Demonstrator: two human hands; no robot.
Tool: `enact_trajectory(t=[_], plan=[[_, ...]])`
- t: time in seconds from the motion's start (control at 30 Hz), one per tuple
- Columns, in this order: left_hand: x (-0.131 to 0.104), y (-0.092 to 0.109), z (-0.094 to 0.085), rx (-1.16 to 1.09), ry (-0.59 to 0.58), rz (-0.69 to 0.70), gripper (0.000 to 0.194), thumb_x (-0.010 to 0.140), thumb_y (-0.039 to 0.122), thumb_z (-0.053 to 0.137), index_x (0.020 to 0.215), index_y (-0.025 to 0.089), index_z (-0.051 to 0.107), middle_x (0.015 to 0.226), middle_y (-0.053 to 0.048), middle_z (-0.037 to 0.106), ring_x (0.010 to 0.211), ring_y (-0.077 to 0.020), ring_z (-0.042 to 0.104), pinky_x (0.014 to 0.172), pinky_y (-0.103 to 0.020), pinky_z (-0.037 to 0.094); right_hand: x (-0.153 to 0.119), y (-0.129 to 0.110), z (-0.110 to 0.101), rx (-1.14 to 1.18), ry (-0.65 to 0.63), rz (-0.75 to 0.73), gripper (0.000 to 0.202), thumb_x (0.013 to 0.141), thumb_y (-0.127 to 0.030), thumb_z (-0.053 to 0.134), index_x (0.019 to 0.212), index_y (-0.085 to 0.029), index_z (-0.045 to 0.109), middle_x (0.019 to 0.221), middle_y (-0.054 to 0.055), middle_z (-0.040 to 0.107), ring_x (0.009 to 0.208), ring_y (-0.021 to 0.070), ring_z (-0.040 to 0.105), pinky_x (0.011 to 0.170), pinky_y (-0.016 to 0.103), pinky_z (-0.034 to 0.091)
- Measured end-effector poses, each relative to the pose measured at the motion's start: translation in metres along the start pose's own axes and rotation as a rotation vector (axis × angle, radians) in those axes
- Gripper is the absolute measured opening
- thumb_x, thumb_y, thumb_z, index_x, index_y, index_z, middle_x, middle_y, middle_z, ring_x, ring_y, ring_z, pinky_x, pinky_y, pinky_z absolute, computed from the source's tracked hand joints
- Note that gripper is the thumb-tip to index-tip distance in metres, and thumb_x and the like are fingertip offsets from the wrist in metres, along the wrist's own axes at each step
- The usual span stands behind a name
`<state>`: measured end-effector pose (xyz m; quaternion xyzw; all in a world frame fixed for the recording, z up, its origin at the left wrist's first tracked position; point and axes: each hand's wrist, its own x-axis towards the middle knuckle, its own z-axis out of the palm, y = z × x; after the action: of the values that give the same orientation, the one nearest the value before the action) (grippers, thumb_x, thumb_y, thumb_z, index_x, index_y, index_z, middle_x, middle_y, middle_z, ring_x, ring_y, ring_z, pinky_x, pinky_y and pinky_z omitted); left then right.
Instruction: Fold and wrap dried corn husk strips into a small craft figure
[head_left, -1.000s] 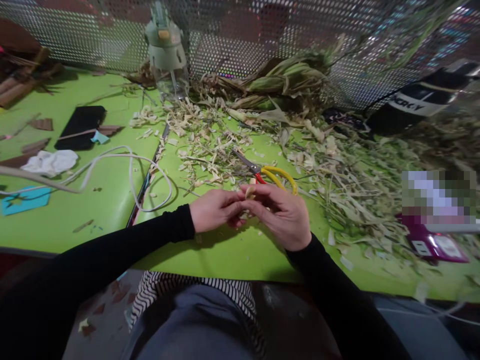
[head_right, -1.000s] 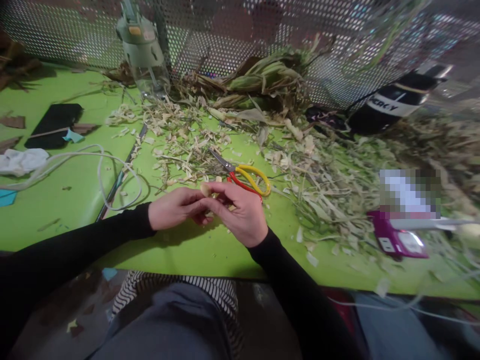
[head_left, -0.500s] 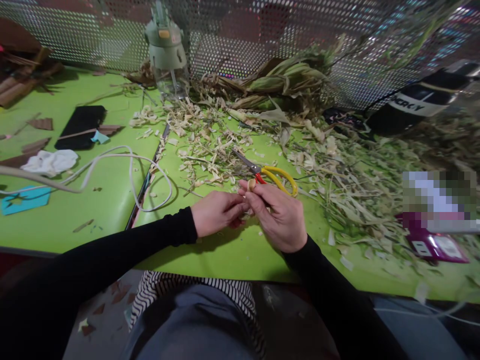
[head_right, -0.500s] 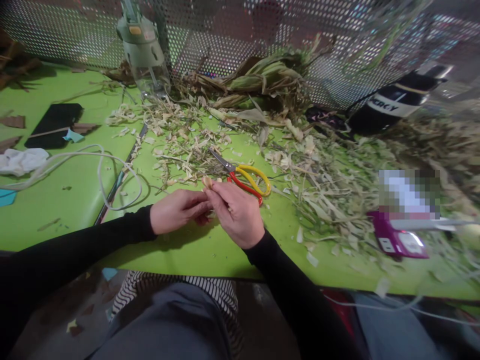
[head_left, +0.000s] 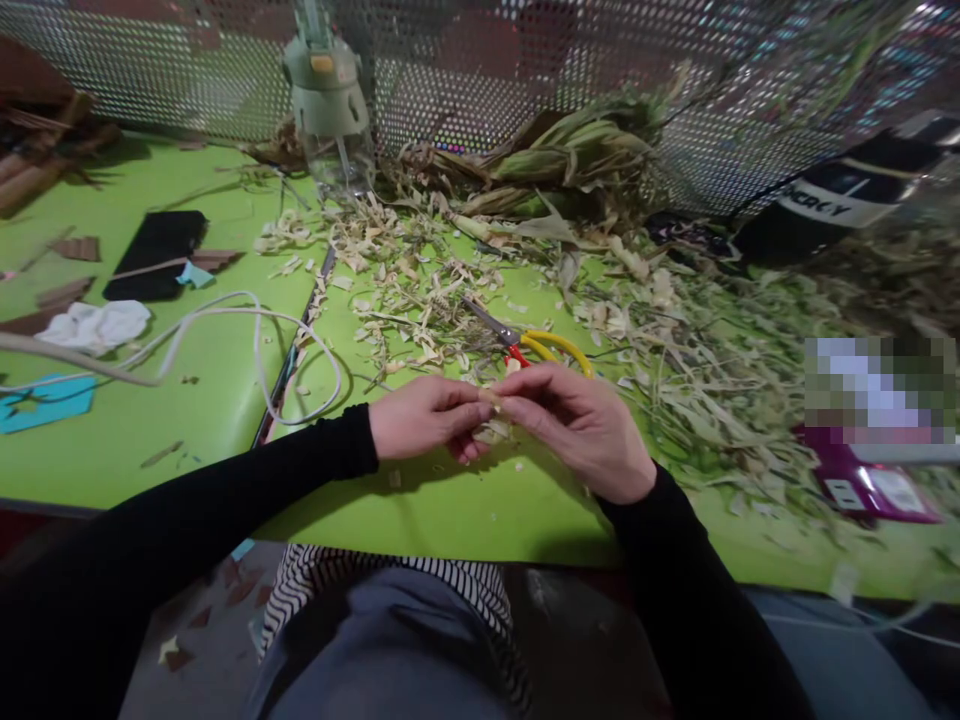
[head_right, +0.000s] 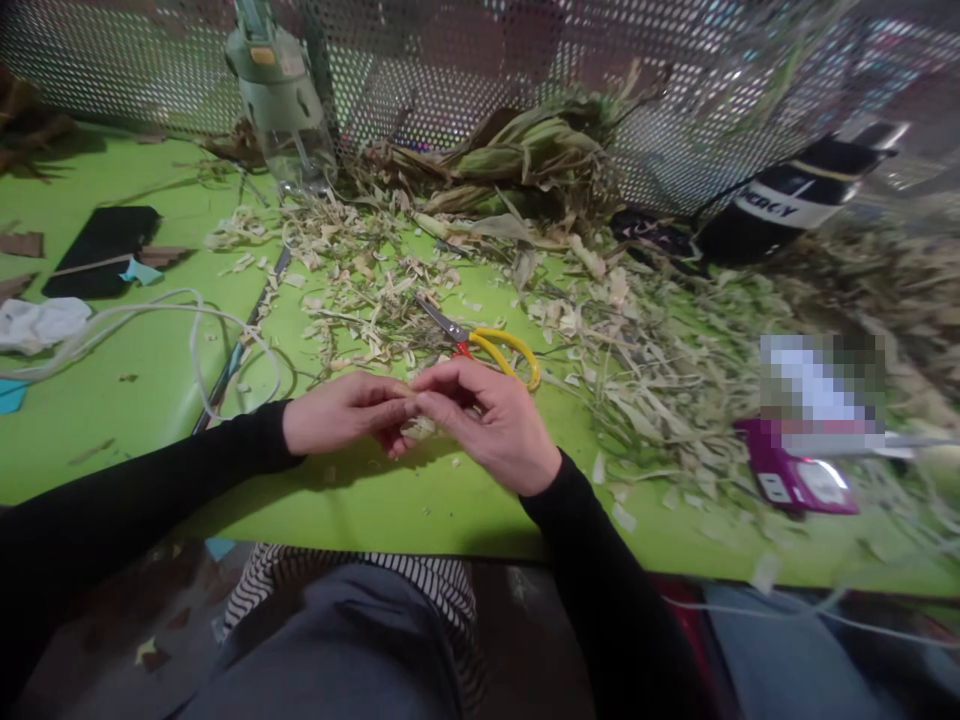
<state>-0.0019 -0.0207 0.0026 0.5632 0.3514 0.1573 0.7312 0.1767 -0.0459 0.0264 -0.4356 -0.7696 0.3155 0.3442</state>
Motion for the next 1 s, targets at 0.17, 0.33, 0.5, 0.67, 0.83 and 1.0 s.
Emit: enact_trajectory(t=[0.17,0.33,0.5,0.67,0.83,1.0], plan=[[0.000,0.001,-0.002,-0.018,0.016,-0.004,0.020,0.091,0.019,0.043,0.076,0.011,0.054,0.059,0.002,0.060,0.052,-0.0051,0.058,0.058,-0.019,0.050,0.001,-0.003,-0.006,-0.219,-0.099,-0.093,0.007,0.079,-0.016,0.056,0.076,-0.017,0.062,0.067,0.000,0.057,0.055,0.0085,0.049,0.051,0.022,0.040],[-0.001,0.003,-0.002,-0.086,0.005,-0.014,0.020,0.090,0.019,0.043,0.074,0.011,0.053,0.060,0.001,0.061,0.054,-0.0064,0.060,0.063,-0.023,0.052,0.000,0.000,-0.005,-0.344,-0.099,-0.148,0.006,0.077,-0.014,0.053,0.076,-0.018,0.058,0.068,0.000,0.055,0.060,0.0102,0.050,0.055,0.023,0.041],[-0.001,0.004,-0.004,-0.146,-0.017,-0.072,0.013,0.084,0.011,0.046,0.077,0.010,0.057,0.064,-0.001,0.063,0.057,-0.0079,0.061,0.068,-0.027,0.053,-0.001,0.003,-0.005,-0.401,-0.131,-0.236,0.011,0.080,-0.012,0.049,0.078,-0.018,0.058,0.073,0.003,0.058,0.068,0.0135,0.053,0.061,0.026,0.044],[0.000,0.000,-0.010,-0.230,-0.106,0.002,0.022,0.071,-0.001,0.055,0.090,0.010,0.059,0.077,-0.002,0.067,0.068,-0.0085,0.063,0.076,-0.028,0.052,-0.002,0.004,-0.007,-0.446,-0.107,-0.239,0.011,0.083,-0.014,0.047,0.080,-0.019,0.057,0.073,0.003,0.057,0.068,0.0140,0.052,0.059,0.027,0.043],[0.002,-0.004,-0.013,-0.154,-0.107,0.058,0.014,0.078,0.010,0.059,0.093,0.009,0.060,0.077,-0.003,0.066,0.065,-0.0077,0.061,0.072,-0.027,0.051,-0.001,0.006,-0.008,-0.450,-0.127,-0.234,0.010,0.083,-0.015,0.048,0.080,-0.018,0.057,0.072,0.003,0.056,0.067,0.0140,0.052,0.059,0.027,0.043],[0.003,-0.005,-0.013,-0.112,-0.093,0.030,0.012,0.080,0.015,0.061,0.091,0.010,0.060,0.077,-0.003,0.067,0.066,-0.0076,0.061,0.073,-0.028,0.051,-0.002,0.008,-0.009,-0.423,-0.190,-0.236,0.011,0.083,-0.014,0.048,0.080,-0.015,0.059,0.074,0.005,0.057,0.070,0.0147,0.053,0.062,0.028,0.044]])
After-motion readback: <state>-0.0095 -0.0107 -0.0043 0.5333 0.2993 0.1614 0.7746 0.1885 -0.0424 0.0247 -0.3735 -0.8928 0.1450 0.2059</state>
